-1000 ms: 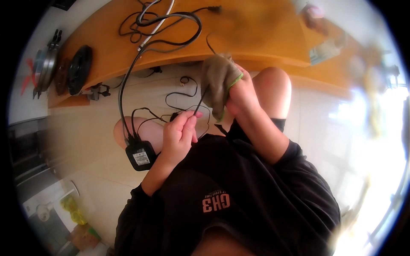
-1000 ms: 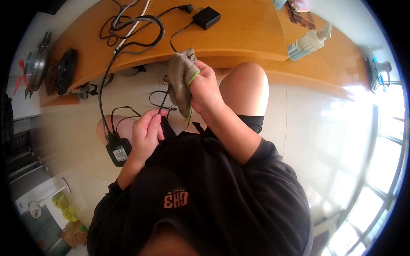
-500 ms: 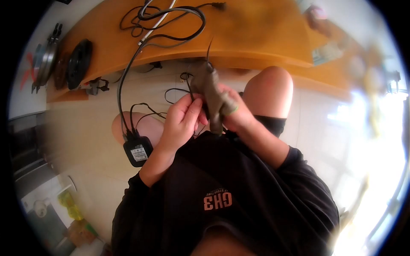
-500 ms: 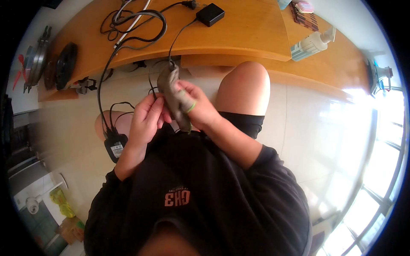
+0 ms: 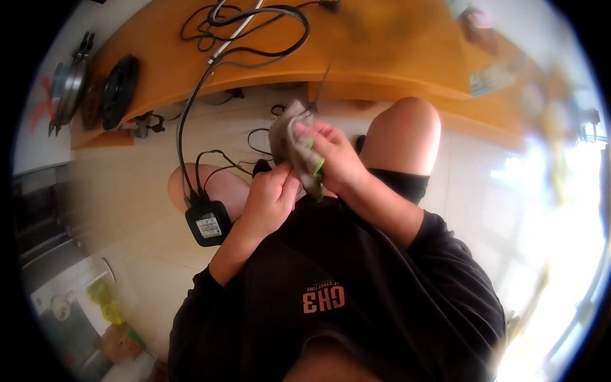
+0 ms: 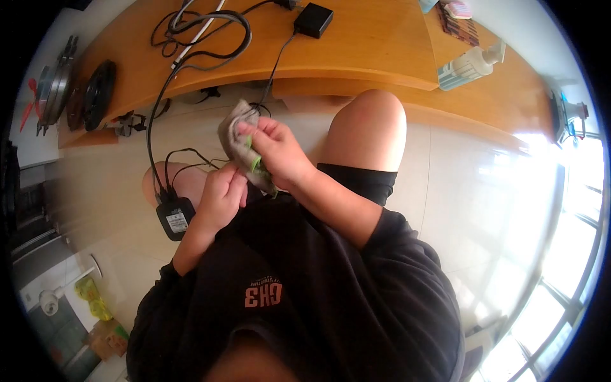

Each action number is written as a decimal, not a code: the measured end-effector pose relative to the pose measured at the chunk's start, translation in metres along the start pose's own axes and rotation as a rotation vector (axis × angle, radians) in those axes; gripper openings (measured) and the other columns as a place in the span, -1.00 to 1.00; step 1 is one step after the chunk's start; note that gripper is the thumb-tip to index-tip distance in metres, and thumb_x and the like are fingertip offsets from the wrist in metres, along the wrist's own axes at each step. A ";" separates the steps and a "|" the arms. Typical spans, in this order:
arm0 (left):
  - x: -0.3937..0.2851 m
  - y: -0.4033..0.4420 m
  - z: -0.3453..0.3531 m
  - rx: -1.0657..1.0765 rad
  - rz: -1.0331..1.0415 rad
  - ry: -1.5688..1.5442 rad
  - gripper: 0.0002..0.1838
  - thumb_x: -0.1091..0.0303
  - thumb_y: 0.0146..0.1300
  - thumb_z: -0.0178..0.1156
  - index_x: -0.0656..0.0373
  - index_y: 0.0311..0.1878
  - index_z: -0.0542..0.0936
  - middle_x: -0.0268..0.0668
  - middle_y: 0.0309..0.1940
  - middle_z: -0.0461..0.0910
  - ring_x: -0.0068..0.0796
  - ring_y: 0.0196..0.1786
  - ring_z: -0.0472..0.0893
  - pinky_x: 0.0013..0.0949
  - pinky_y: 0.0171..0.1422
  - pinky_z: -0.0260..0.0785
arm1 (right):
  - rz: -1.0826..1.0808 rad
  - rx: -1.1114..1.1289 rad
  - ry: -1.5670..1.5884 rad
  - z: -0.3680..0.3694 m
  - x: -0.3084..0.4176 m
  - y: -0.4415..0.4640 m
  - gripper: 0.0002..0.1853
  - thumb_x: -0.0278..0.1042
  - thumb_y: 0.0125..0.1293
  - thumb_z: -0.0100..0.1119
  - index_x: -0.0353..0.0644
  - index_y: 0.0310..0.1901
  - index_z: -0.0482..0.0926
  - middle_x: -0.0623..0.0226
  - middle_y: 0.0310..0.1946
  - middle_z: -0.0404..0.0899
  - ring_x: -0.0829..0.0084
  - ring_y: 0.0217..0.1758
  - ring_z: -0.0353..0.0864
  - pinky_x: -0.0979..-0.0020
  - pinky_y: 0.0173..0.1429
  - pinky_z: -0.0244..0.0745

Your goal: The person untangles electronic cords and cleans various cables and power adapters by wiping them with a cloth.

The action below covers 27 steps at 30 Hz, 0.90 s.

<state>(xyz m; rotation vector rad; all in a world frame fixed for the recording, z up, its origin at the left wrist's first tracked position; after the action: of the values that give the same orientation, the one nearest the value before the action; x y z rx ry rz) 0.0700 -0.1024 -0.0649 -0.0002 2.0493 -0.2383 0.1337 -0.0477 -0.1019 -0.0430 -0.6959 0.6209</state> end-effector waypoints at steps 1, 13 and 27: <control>0.001 -0.001 0.001 0.022 -0.025 -0.038 -0.74 0.32 0.36 -0.11 0.28 -0.38 0.45 -0.27 -0.79 0.38 -0.51 -0.74 0.40 -0.46 -0.60 0.22 | 0.024 -0.115 0.111 -0.007 0.004 0.001 -0.81 -0.25 0.28 0.12 -0.21 -0.24 0.50 0.38 -0.42 0.56 0.58 -0.45 0.51 0.54 -0.37 0.44; -0.024 -0.027 -0.014 0.127 -0.104 -0.493 -0.65 0.29 0.39 -0.16 0.28 -0.44 0.45 -0.47 -0.80 0.25 -0.76 -0.77 0.23 -0.62 -0.65 -0.01 | -0.007 -0.033 0.232 -0.010 0.030 0.016 -0.78 -0.24 0.33 0.04 -0.24 -0.24 0.47 0.32 -0.36 0.54 0.53 -0.38 0.50 0.49 -0.32 0.46; -0.046 -0.033 -0.025 0.084 0.105 -1.005 -0.62 0.17 0.43 -0.24 0.27 -0.29 0.45 -0.47 -0.89 0.24 -0.73 -0.83 0.07 -0.57 -0.66 -0.08 | 0.243 0.166 0.794 0.023 0.011 -0.024 -0.64 -0.09 0.35 -0.13 -0.16 0.01 0.42 0.26 -0.02 0.47 0.33 0.05 0.44 0.28 0.18 0.34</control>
<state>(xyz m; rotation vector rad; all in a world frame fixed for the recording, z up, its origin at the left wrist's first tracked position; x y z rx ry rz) 0.0670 -0.1260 -0.0076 0.0330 1.0358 -0.1992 0.1384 -0.0647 -0.0718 -0.2096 0.1334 0.8193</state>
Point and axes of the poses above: each hand's wrist, its own y-axis towards the middle knuckle, its own z-axis out of the palm, x = y × z, the point moved 10 cm from there along y, towards the middle knuckle
